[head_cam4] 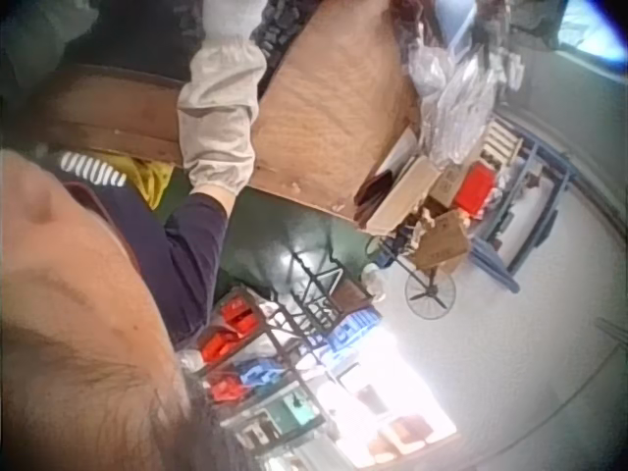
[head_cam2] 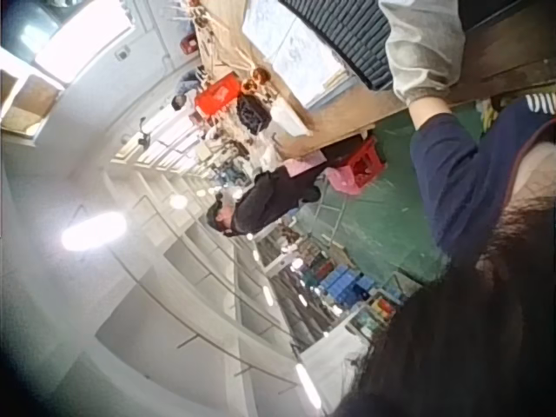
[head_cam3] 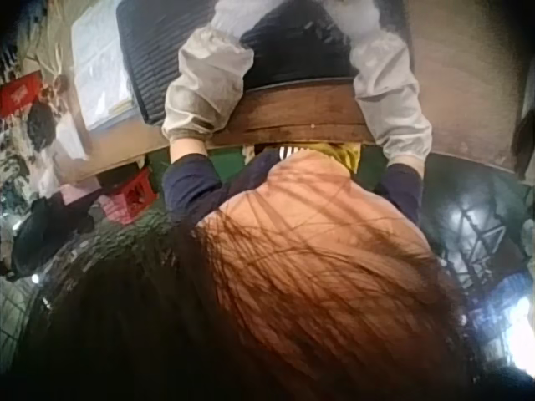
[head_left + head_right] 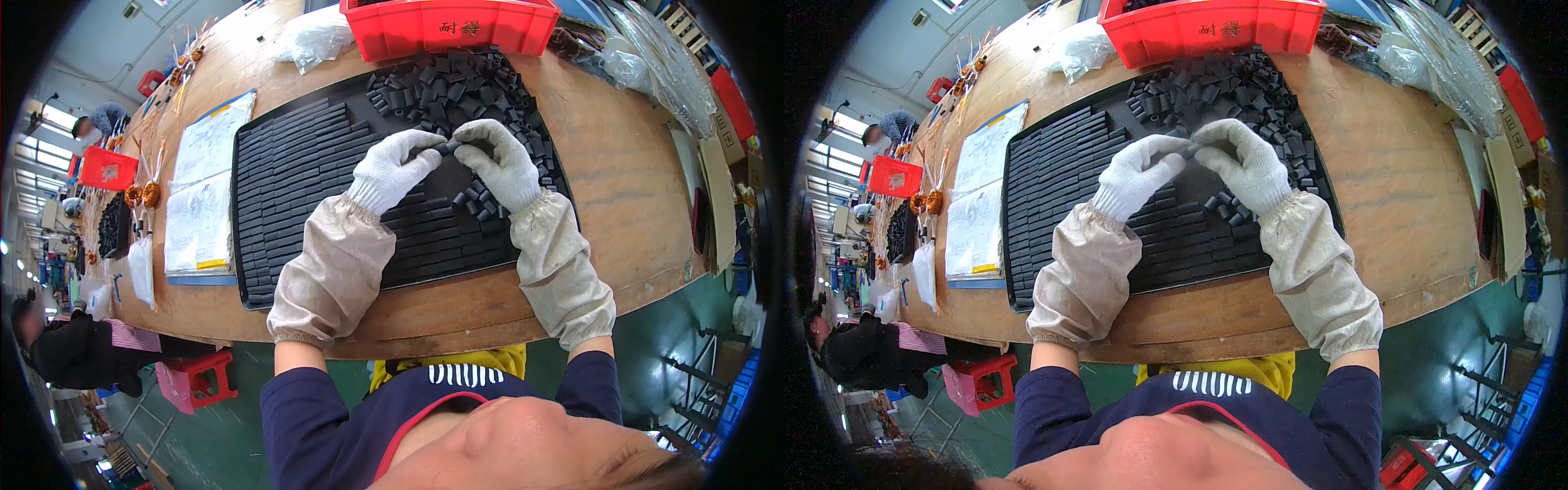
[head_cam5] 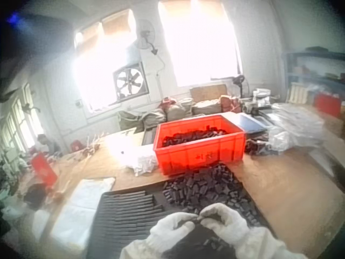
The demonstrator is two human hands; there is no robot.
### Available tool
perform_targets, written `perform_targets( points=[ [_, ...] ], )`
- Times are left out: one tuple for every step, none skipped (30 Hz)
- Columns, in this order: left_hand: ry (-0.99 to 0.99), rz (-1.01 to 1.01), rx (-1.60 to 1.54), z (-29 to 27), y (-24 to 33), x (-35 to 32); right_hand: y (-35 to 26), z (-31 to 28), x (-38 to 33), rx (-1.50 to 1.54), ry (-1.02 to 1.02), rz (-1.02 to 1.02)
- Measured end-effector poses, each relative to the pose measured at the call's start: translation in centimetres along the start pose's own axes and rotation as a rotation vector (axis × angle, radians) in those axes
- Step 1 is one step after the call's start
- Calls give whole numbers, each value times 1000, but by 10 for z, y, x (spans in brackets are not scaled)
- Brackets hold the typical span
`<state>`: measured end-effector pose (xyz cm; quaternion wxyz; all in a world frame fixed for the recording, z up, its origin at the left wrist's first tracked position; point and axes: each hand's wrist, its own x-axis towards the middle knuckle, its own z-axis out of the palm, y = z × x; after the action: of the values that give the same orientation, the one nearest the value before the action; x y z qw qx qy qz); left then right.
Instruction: The person sits at a workbench and repeatedly picks up small black cylindrical components from a pile. They insert these components into longer black rods and place the assembled units into a black tray.
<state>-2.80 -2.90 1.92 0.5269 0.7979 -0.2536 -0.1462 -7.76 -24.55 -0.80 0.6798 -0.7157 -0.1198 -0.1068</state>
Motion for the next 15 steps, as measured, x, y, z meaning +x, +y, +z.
perform_targets(
  points=[
    [-3,1,10,0,-2,1,-3,1,0,-16,10,-8],
    [-5,2,20,0,-4,1,-5,2,0,-31,21,-16],
    [-22,-19,-15,0,-3,0,-6,3,-1,-58,50,-2],
    [-38,-41,-50,0,-2,0,-7,4,-2,-84,79,13],
    [-54,-62,-85,0,0,0,-8,5,-2,-110,109,27],
    [-64,-88,-114,0,2,-1,-9,4,-2,-106,100,37],
    [-74,-114,-142,-1,5,-1,-9,3,-2,-101,92,47],
    [-85,-140,-171,-1,6,-2,-9,2,-2,-96,84,57],
    [-88,-155,-196,0,7,-2,-8,1,-2,-92,85,39],
    [-91,-169,-222,1,8,-3,-6,0,-1,-87,87,20],
    [-95,-183,-247,1,9,-3,-5,0,0,-83,89,2],
    [-92,-176,-253,1,8,-3,-6,0,-1,-132,99,-19],
    [-88,-169,-259,1,7,-4,-7,2,-1,-182,110,-39],
    [-85,-161,-266,1,6,-4,-9,3,-2,-232,120,-59],
    [-82,-155,-231,1,7,-3,-12,4,-2,-263,119,-52]
  ],
)
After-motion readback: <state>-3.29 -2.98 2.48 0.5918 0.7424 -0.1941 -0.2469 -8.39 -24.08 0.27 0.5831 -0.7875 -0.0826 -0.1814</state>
